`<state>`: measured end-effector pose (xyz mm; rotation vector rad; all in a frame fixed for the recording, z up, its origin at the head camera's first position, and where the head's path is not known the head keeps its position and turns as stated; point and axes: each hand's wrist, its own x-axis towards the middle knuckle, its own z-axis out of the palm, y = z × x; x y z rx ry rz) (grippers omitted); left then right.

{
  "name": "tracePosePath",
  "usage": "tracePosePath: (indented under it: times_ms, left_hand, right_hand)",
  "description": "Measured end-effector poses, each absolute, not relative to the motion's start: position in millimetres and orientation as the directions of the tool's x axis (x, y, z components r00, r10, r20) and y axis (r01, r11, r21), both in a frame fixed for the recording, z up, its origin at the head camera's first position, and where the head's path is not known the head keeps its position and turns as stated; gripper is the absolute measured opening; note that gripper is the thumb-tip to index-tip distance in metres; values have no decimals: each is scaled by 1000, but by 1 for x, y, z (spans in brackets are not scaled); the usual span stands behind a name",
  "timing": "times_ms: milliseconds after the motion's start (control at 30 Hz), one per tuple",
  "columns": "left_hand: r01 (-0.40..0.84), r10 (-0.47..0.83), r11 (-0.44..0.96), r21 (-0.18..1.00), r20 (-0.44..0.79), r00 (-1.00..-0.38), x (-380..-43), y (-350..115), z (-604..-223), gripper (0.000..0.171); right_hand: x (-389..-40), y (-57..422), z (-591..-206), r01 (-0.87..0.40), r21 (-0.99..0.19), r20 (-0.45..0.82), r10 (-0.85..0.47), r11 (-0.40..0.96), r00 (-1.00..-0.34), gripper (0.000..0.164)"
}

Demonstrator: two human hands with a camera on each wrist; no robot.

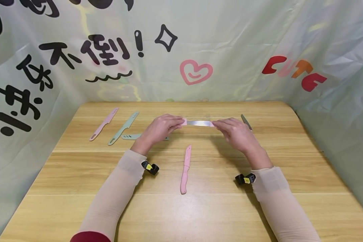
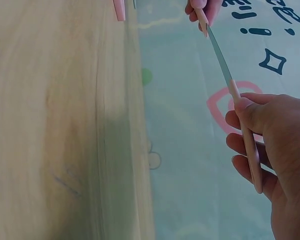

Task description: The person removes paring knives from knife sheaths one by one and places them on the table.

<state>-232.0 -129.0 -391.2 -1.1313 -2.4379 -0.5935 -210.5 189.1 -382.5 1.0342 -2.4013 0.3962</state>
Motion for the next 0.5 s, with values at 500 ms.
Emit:
tracePosePath:
  times_ms: [500]
  left_hand:
    - [764,605,608,216,497,-622,-232,-132,-390,31]
  right_hand:
    - [-213,193,-383,-742,-82,567,-581,665,-584,33]
